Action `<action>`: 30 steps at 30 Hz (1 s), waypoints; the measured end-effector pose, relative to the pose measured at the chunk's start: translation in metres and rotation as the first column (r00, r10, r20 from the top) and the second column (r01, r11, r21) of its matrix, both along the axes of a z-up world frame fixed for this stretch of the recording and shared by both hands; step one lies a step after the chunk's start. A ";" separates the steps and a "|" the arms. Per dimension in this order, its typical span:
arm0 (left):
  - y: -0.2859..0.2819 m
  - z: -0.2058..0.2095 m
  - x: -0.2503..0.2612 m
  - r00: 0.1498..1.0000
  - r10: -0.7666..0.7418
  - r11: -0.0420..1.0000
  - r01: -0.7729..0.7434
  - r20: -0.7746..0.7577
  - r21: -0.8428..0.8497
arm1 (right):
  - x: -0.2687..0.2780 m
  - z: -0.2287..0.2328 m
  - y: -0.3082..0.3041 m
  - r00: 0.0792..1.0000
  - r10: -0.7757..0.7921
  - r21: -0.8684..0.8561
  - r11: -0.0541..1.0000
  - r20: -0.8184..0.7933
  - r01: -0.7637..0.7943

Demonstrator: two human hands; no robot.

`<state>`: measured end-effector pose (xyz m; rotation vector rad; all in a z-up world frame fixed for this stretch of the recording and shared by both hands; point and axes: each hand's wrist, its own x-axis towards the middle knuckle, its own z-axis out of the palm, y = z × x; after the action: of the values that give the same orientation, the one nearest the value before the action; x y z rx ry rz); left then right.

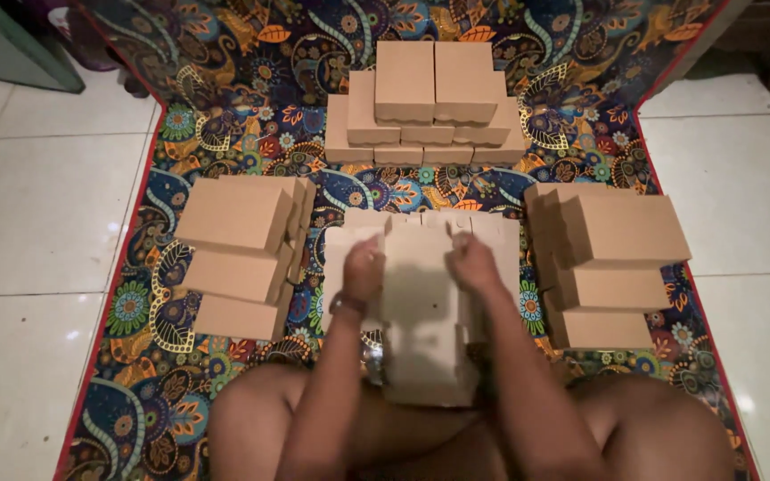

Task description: Folding flat cardboard sheets into small rectangular boxes and stacking them in organized piles.

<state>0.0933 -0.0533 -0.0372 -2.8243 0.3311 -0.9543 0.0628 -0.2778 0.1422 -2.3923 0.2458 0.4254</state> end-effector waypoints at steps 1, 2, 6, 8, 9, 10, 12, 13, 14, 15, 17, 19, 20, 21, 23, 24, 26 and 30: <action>0.005 0.050 -0.013 0.986 -0.109 0.786 0.009 -0.125 -0.618 | 0.002 0.011 -0.006 0.998 -0.028 0.068 0.997 0.057 0.024; 0.008 0.101 -0.027 0.950 -0.275 0.242 -0.083 -0.150 -0.967 | 0.003 0.022 -0.012 0.992 -0.064 0.138 0.989 0.111 0.049; 0.012 0.185 -0.050 0.894 -0.257 0.411 -0.243 -0.368 -0.879 | 0.034 0.004 -0.053 0.979 0.047 0.029 0.998 0.197 -0.054; 0.012 0.165 -0.064 0.924 -0.319 0.790 0.137 -0.210 -0.598 | 0.049 -0.019 -0.077 0.944 0.309 -0.257 0.927 0.114 -0.272; 0.007 0.151 -0.078 0.925 -0.317 0.790 0.133 -0.212 -0.599 | 0.042 -0.024 -0.076 0.943 0.312 -0.258 0.926 0.112 -0.276; 0.003 0.138 -0.089 0.882 -0.300 0.783 0.011 -0.363 -0.621 | 0.037 -0.029 -0.075 0.939 0.332 -0.278 0.914 0.095 -0.295; -0.003 0.116 -0.108 0.816 -0.285 0.773 -0.115 -0.503 -0.624 | 0.013 -0.008 -0.066 0.932 0.354 -0.301 0.900 0.079 -0.316; -0.003 0.107 -0.116 0.692 -0.322 0.559 -0.411 -0.646 -0.720 | -0.007 0.016 -0.058 0.936 0.344 -0.251 0.915 0.081 -0.315; -0.003 0.099 -0.121 0.548 -0.408 0.298 -0.676 -0.730 -0.674 | -0.024 0.042 -0.050 0.939 0.333 -0.201 0.929 0.086 -0.311; -0.006 0.113 -0.125 0.554 -0.407 0.296 -0.672 -0.726 -0.679 | -0.015 0.034 -0.055 0.938 0.334 -0.203 0.928 0.092 -0.311; -0.013 0.137 -0.142 0.595 -0.522 0.172 -0.629 -0.612 -0.758 | -0.001 0.017 -0.066 0.936 0.163 -0.063 0.987 0.311 -0.151; -0.014 0.133 -0.146 0.680 -0.641 -0.030 -0.485 -0.355 -0.874 | 0.011 0.012 -0.064 0.919 0.113 -0.048 0.994 0.378 -0.102; -0.016 0.129 -0.152 0.710 -0.700 -0.251 -0.342 -0.074 -0.906 | 0.012 0.007 -0.066 0.901 0.057 -0.033 0.998 0.429 -0.048; -0.015 0.136 -0.150 0.708 -0.702 -0.249 -0.342 -0.074 -0.906 | 0.010 0.005 -0.066 0.901 0.054 -0.033 0.998 0.430 -0.045; -0.012 0.151 -0.139 0.923 -0.353 0.352 -0.024 -0.157 -0.936 | 0.013 0.002 -0.064 0.875 0.084 0.028 0.993 0.476 -0.111; -0.004 0.140 -0.135 0.924 -0.349 0.352 -0.023 -0.154 -0.936 | -0.003 0.028 -0.054 0.874 0.087 0.028 0.993 0.478 -0.114; 0.012 0.115 -0.125 0.989 -0.076 0.651 -0.047 -0.126 -0.757 | -0.035 0.077 -0.033 0.996 -0.020 0.166 0.986 0.086 0.006; -0.042 0.114 -0.145 0.913 -0.161 0.353 -0.301 -0.375 -0.886 | -0.057 0.019 -0.036 0.587 0.764 -0.552 0.621 0.267 -0.556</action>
<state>-0.0518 -0.0954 0.0771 -4.0742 -0.5664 -0.5744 0.0053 -0.3140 0.1611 -2.8539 -0.9642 0.0758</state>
